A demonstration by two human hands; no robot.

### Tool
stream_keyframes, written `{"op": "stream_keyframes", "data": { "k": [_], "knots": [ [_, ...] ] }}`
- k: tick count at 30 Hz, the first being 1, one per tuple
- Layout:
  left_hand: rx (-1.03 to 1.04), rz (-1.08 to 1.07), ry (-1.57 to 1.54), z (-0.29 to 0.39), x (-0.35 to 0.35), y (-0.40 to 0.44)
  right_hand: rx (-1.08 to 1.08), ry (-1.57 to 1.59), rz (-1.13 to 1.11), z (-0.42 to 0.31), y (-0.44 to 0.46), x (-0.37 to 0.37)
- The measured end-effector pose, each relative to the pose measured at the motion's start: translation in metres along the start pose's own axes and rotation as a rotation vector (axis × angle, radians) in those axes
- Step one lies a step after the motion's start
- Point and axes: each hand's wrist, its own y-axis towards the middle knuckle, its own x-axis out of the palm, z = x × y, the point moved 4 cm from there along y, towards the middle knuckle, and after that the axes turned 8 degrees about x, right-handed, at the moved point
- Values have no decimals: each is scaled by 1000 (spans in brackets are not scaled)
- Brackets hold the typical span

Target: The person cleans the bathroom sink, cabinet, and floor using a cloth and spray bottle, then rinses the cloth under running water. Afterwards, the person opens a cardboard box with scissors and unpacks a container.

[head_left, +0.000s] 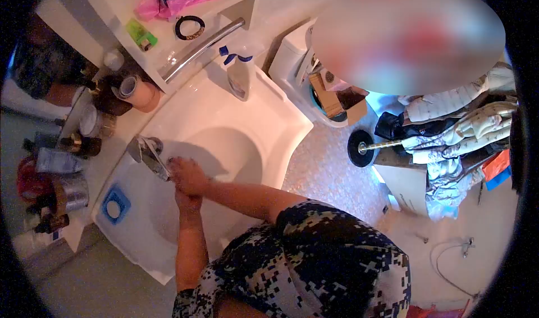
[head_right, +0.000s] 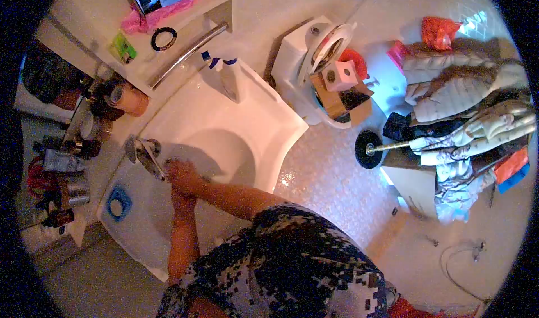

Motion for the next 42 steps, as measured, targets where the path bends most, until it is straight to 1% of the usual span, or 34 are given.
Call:
{"op": "stream_keyframes", "data": {
  "k": [2,4,6,7,8,9,10,12,14,17,18,19,20,21,22,23,24,25,26,27,28,29,30,32,34,36,37,38,40,41,42],
  "knots": [
    [-73,29,-166,3,23,-5,-102,-45,-195,11,30,-25],
    [-18,-16,-99,19,41,-8,187,224,-556,15,24,-7],
    [31,-55,-49,33,54,-7,156,222,-479,7,7,-6],
    [38,-56,-36,38,53,-7,-11,100,-233,-14,-32,-8],
    [39,-46,-34,40,51,-9,-56,20,-53,-20,-43,-2],
    [27,-35,-42,38,51,-9,-82,-65,132,-26,-55,5],
    [3,-21,-59,33,52,-9,16,-105,252,-19,-41,38],
    [-57,14,-105,18,60,-10,91,-104,212,-7,-26,46],
    [-58,58,-88,11,62,-15,47,-28,-85,11,20,-7],
    [48,191,27,19,17,-15,296,206,-474,27,20,-8],
    [-22,126,-342,14,-11,-6,37,260,-315,40,7,49],
    [-88,59,-709,11,-52,6,-39,183,-160,21,-18,41],
    [-108,-79,-816,10,-50,10,-115,105,-8,-7,-45,18],
    [-139,-219,-910,9,-48,12,-20,69,-8,-8,-37,11],
    [-120,-419,-731,9,-5,18,76,32,-12,-8,-29,5],
    [-78,-377,-560,9,19,15,170,-6,-19,-9,-22,-2],
    [-48,-336,-386,10,44,12,376,101,-175,-5,0,-12],
    [15,-59,-235,12,50,0,11,-90,218,14,17,9],
    [82,228,-87,15,46,-10,170,97,45,16,23,-8],
    [122,185,-65,16,40,-8,355,260,-98,15,25,-30],
    [162,154,-35,17,22,-3,392,445,-299,9,18,-32],
    [193,-137,-160,19,6,9,252,488,-268,7,0,-11],
    [217,-439,-272,26,-5,12,-38,337,-298,-2,-17,1],
    [89,-199,-653,29,-17,7,-58,198,-341,-9,-24,9],
    [-57,7,-1071,6,-3,12,-69,24,-343,0,-2,0],
    [-70,181,-910,-6,20,6,-62,-154,-317,10,20,-7],
    [-3,253,-534,-1,39,-6,-53,-240,-301,13,21,-6],
    [56,315,-152,7,47,-15,-4,-129,-303,13,15,-3],
    [56,12,-238,15,32,-5,102,83,-286,19,3,3],
    [58,-146,-289,19,24,0,85,63,-267,21,6,2],
    [45,-106,-338,22,15,1,73,39,-250,26,7,3]
  ]
}}
